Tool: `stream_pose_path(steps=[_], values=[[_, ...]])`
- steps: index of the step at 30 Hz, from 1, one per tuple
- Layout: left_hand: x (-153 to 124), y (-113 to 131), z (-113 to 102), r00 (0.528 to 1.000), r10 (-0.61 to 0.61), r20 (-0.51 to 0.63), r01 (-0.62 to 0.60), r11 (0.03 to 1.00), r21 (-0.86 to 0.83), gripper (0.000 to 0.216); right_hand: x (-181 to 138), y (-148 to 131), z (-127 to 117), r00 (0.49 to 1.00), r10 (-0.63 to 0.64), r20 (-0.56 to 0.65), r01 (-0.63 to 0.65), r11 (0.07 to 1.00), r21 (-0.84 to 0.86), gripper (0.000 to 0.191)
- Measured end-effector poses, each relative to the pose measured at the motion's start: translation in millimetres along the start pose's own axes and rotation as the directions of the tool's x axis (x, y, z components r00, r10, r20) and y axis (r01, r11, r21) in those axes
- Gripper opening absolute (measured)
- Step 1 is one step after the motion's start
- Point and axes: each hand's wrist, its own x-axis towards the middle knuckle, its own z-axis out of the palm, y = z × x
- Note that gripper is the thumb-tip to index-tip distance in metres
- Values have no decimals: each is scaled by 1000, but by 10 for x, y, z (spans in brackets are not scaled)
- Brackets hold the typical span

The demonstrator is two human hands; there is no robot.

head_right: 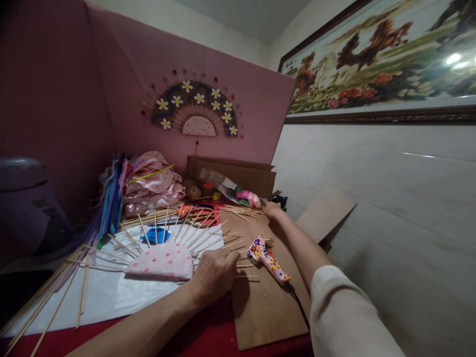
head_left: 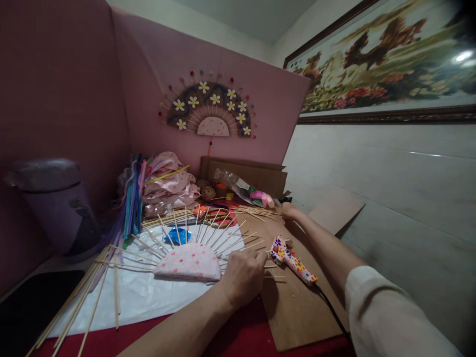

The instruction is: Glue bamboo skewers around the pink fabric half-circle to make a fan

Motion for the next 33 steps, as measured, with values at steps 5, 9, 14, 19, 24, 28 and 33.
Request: stream_pose_path(steps=[5, 9, 14, 19, 24, 28, 33], values=[[16, 11, -17, 1000, -3, 5, 3, 1000, 14, 11, 7, 1, 164, 1000, -19, 18, 17, 996, 83, 29], [12, 10, -7, 1000, -6, 11, 6, 1000, 24, 12, 49, -76, 223, 997, -74, -16, 76, 990, 123, 30], [1, -6, 11, 1000, -9, 7, 9, 1000, 20, 10, 43, -150, 202, 978, -171, -119, 182, 979, 90, 28], [8, -11, 12, 1000, -6, 18, 6, 1000, 17, 9, -13, -296, 238, 959, -250, -130, 257, 965, 40, 24], [4, -18, 22, 1000, -9, 8, 9, 1000, 12, 11, -16, -351, 264, 961, -224, -163, 228, 974, 1, 24], [-4, -20, 21, 1000, -10, 3, 10, 1000, 7, 11, 42, -286, 216, 960, -201, -193, 205, 979, 3, 24], [1, -3, 26, 1000, -15, 23, 15, 1000, 11, 10, 125, -188, 132, 961, -181, -211, 185, 983, 0, 26]])
